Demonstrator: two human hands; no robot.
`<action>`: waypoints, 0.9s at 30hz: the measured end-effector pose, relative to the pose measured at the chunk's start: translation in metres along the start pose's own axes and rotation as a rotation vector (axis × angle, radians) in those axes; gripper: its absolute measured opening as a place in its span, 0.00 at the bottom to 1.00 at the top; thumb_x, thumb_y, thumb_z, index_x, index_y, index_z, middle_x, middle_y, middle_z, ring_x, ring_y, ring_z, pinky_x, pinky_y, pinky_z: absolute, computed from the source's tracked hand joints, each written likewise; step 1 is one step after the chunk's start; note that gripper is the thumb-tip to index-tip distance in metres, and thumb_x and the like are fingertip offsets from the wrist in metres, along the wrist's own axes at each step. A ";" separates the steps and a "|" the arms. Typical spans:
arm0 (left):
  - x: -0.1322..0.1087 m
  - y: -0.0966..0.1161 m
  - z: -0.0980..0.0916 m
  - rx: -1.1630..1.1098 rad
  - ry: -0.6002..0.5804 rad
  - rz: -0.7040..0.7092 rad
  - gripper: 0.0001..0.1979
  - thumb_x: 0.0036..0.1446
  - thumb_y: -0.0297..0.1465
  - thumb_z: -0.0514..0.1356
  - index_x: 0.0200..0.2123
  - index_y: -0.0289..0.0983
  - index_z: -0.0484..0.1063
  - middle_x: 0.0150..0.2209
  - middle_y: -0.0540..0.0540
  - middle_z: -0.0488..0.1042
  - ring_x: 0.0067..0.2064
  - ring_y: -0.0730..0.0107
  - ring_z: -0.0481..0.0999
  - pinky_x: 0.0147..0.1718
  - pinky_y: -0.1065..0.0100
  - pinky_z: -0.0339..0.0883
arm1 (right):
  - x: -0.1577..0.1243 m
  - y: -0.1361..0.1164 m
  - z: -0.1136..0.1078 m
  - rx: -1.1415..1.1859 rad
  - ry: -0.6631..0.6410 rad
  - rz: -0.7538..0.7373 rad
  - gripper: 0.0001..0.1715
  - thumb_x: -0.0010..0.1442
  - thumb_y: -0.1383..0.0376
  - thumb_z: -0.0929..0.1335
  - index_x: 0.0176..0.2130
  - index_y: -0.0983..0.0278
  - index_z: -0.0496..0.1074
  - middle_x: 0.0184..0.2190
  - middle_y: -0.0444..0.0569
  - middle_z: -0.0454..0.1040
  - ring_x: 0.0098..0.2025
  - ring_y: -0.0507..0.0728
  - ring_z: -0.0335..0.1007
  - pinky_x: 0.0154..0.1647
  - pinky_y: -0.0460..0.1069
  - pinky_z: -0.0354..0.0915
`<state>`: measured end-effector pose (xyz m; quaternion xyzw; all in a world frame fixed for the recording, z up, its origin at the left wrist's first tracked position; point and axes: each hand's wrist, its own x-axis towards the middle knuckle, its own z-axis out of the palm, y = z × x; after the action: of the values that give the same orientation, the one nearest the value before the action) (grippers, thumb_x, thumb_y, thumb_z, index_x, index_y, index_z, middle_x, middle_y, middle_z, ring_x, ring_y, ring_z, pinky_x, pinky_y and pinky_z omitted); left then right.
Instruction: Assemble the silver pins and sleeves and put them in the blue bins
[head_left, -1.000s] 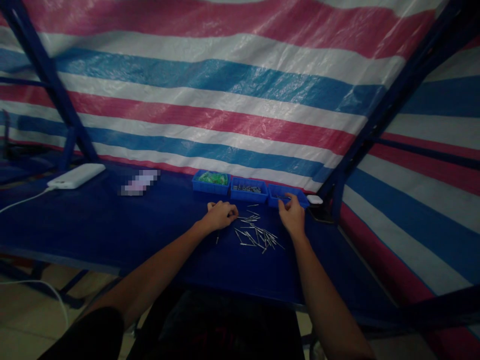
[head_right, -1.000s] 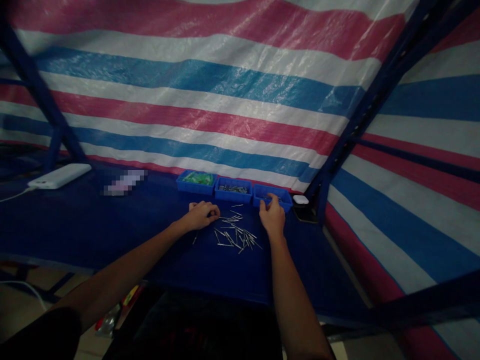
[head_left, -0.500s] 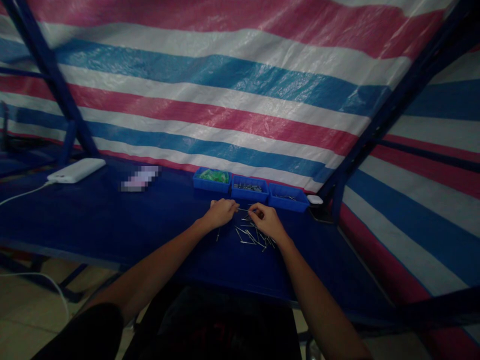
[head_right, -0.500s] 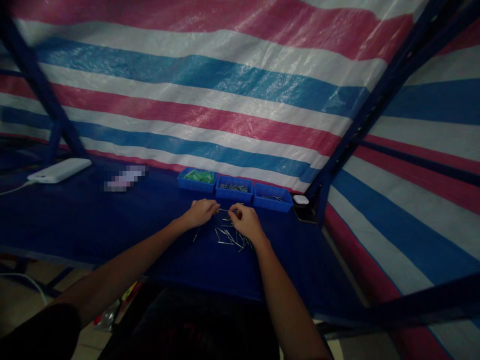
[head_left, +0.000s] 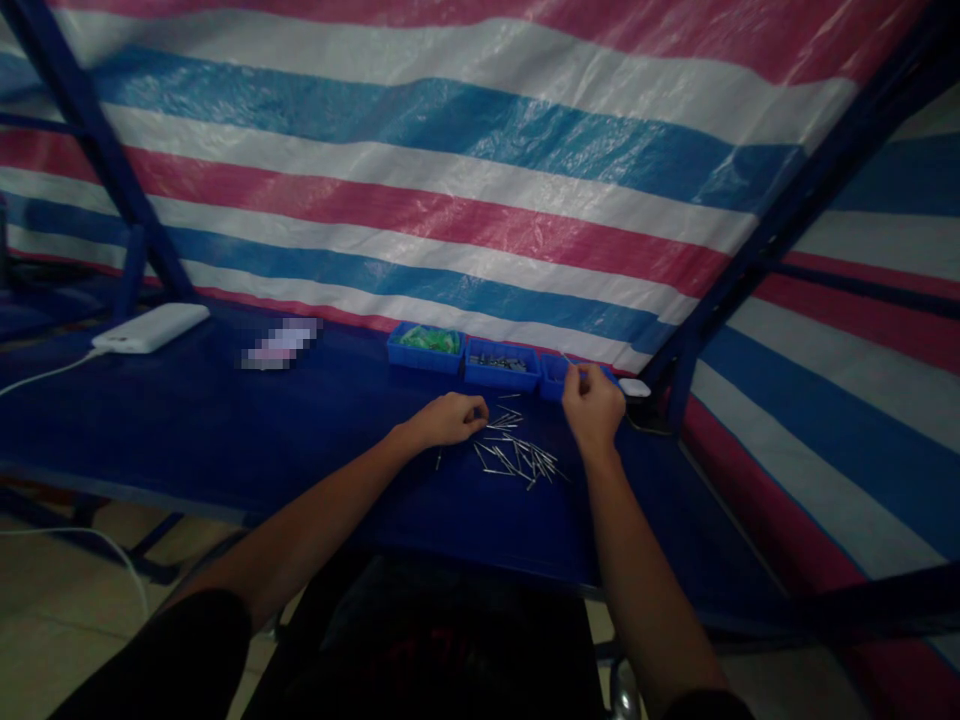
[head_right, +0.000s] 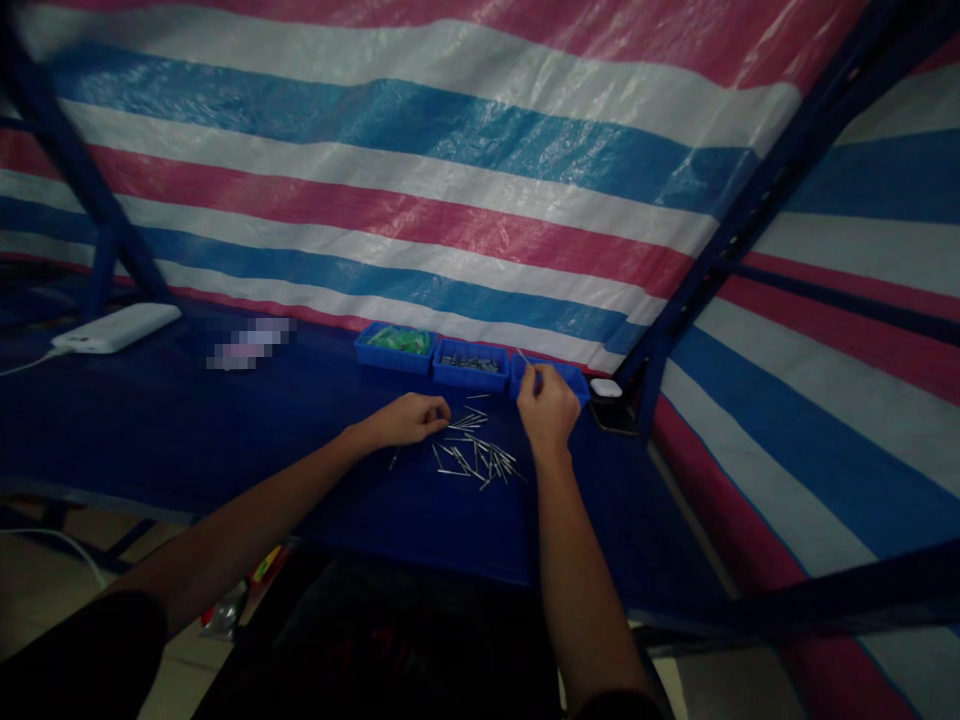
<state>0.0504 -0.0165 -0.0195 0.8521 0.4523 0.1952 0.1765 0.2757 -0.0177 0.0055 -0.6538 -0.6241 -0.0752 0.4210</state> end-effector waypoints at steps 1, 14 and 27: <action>0.000 -0.001 0.000 0.016 -0.023 0.007 0.08 0.51 0.34 0.56 0.35 0.39 0.71 0.24 0.52 0.72 0.25 0.73 0.70 0.24 0.73 0.56 | 0.003 0.009 0.000 -0.065 -0.040 0.083 0.22 0.58 0.55 0.59 0.43 0.67 0.68 0.28 0.55 0.71 0.32 0.60 0.67 0.34 0.51 0.57; 0.000 -0.002 0.001 -0.048 0.076 -0.043 0.06 0.53 0.30 0.53 0.32 0.38 0.68 0.25 0.50 0.72 0.26 0.72 0.70 0.24 0.73 0.57 | -0.023 -0.021 0.021 0.176 -0.580 -0.278 0.17 0.54 0.57 0.64 0.42 0.62 0.70 0.21 0.43 0.70 0.24 0.51 0.65 0.25 0.45 0.55; -0.003 0.007 -0.008 -0.138 0.213 -0.011 0.11 0.57 0.34 0.48 0.30 0.37 0.66 0.22 0.53 0.66 0.25 0.74 0.64 0.26 0.73 0.54 | -0.025 -0.030 0.012 0.259 -0.488 -0.370 0.10 0.56 0.60 0.62 0.31 0.63 0.69 0.20 0.42 0.68 0.23 0.50 0.62 0.26 0.44 0.55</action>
<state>0.0497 -0.0212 -0.0095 0.8098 0.4587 0.3144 0.1870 0.2392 -0.0324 -0.0040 -0.4693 -0.8191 0.0885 0.3178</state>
